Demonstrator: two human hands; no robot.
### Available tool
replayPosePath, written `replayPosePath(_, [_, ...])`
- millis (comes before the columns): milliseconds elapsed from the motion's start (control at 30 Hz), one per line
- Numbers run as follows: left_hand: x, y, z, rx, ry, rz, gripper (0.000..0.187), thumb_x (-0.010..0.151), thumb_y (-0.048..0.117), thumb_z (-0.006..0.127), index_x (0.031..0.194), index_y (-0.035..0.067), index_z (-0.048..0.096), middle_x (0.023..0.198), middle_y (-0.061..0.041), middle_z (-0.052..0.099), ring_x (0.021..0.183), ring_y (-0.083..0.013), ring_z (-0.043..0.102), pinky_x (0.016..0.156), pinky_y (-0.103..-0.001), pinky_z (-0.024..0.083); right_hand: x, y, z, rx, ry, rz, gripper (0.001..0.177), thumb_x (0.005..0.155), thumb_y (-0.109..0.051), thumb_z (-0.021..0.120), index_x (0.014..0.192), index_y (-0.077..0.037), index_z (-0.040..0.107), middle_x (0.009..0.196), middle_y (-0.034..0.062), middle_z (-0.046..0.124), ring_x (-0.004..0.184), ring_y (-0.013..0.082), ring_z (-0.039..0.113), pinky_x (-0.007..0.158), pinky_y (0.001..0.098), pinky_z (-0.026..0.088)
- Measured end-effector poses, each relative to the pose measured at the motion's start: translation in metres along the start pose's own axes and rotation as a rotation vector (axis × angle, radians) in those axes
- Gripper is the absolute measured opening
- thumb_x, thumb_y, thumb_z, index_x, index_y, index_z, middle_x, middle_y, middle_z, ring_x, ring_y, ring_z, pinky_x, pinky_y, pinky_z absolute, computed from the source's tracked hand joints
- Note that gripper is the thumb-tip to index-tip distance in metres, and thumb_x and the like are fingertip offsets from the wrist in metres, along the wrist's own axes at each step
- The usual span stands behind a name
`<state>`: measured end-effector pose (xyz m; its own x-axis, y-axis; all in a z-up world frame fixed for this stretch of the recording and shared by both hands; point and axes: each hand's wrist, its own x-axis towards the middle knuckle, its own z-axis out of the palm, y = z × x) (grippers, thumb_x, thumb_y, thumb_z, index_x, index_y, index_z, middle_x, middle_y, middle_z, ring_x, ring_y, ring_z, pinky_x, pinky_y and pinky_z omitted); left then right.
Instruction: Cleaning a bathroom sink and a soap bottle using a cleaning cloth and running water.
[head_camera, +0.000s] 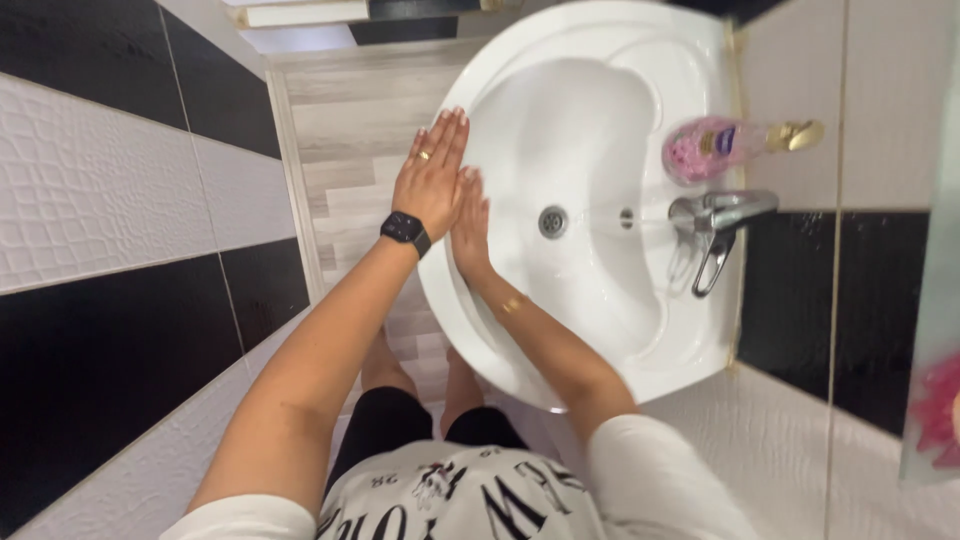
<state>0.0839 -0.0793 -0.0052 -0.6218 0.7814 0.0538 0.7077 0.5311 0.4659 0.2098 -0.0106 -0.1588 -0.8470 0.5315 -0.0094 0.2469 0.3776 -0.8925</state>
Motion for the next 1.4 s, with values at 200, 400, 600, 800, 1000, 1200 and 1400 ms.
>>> replayPosePath(200, [0.002,0.001,-0.001,0.057,-0.003,0.008,0.065,0.111,0.029,0.045,0.165,0.005,0.019,0.172,-0.011,0.022,0.159,-0.024,0.019,0.13,-0.045,0.018,-0.061,0.021,-0.09,-0.432,-0.71,-0.147,0.079,0.096,-0.026,0.048,0.162,0.001,0.014,0.171,0.0207,0.015,0.159,0.0335,0.009,0.125,0.0562,0.004])
replayPosePath(400, [0.003,-0.001,0.002,0.036,-0.046,-0.055,0.065,0.11,0.03,0.045,0.164,0.007,0.018,0.172,-0.008,0.021,0.158,-0.0231,0.018,0.129,-0.045,0.017,0.016,0.024,0.002,-0.533,0.015,0.053,0.076,0.108,-0.036,0.044,0.162,0.005,0.009,0.171,0.0234,0.003,0.16,0.0361,0.001,0.129,0.0559,0.003])
replayPosePath(600, [0.001,-0.003,0.001,0.04,-0.051,-0.015,0.065,0.112,0.032,0.046,0.165,0.009,0.017,0.172,-0.006,0.02,0.159,-0.022,0.018,0.131,-0.045,0.018,-0.125,0.027,-0.075,-0.135,-0.473,-0.003,0.068,0.111,-0.035,0.029,0.166,-0.004,0.004,0.175,0.0174,-0.002,0.163,0.0303,-0.004,0.129,0.0525,0.002])
replayPosePath(800, [0.001,-0.005,0.008,0.057,0.005,0.001,0.067,0.112,0.027,0.05,0.167,0.009,0.017,0.174,-0.006,0.02,0.16,-0.0221,0.017,0.133,-0.045,0.019,-0.097,0.068,-0.158,-0.986,-0.648,0.054,0.083,0.105,-0.056,0.037,0.163,-0.003,0.01,0.168,0.0288,-0.002,0.155,0.0474,-0.002,0.117,0.07,0.001])
replayPosePath(1000, [0.004,-0.003,0.006,0.024,-0.006,-0.024,0.068,0.11,0.028,0.053,0.166,0.009,0.018,0.173,-0.006,0.022,0.16,-0.0223,0.018,0.132,-0.046,0.02,0.007,0.06,-0.094,-0.845,-0.173,-0.017,0.085,0.105,-0.055,0.048,0.159,0.004,0.021,0.17,0.0295,0.012,0.16,0.045,0.008,0.128,0.064,0.007])
replayPosePath(1200, [0.002,-0.006,0.009,0.049,0.001,0.0,0.069,0.111,0.026,0.054,0.167,0.008,0.018,0.173,-0.006,0.02,0.16,-0.0229,0.018,0.132,-0.046,0.021,0.036,0.073,-0.161,-1.016,-0.173,-0.037,0.082,0.108,-0.05,0.044,0.165,0.004,0.021,0.172,0.0206,0.015,0.159,0.036,0.012,0.127,0.056,0.008])
replayPosePath(1400, [0.002,-0.01,0.015,0.045,0.028,0.034,0.07,0.11,0.022,0.058,0.167,0.008,0.019,0.174,-0.007,0.021,0.16,-0.0227,0.02,0.132,-0.045,0.02,-0.063,0.076,-0.217,-1.38,-0.693,-0.172,0.088,0.106,-0.059,0.036,0.163,0.005,0.015,0.172,0.0255,0.011,0.16,0.0373,0.007,0.131,0.0479,0.007])
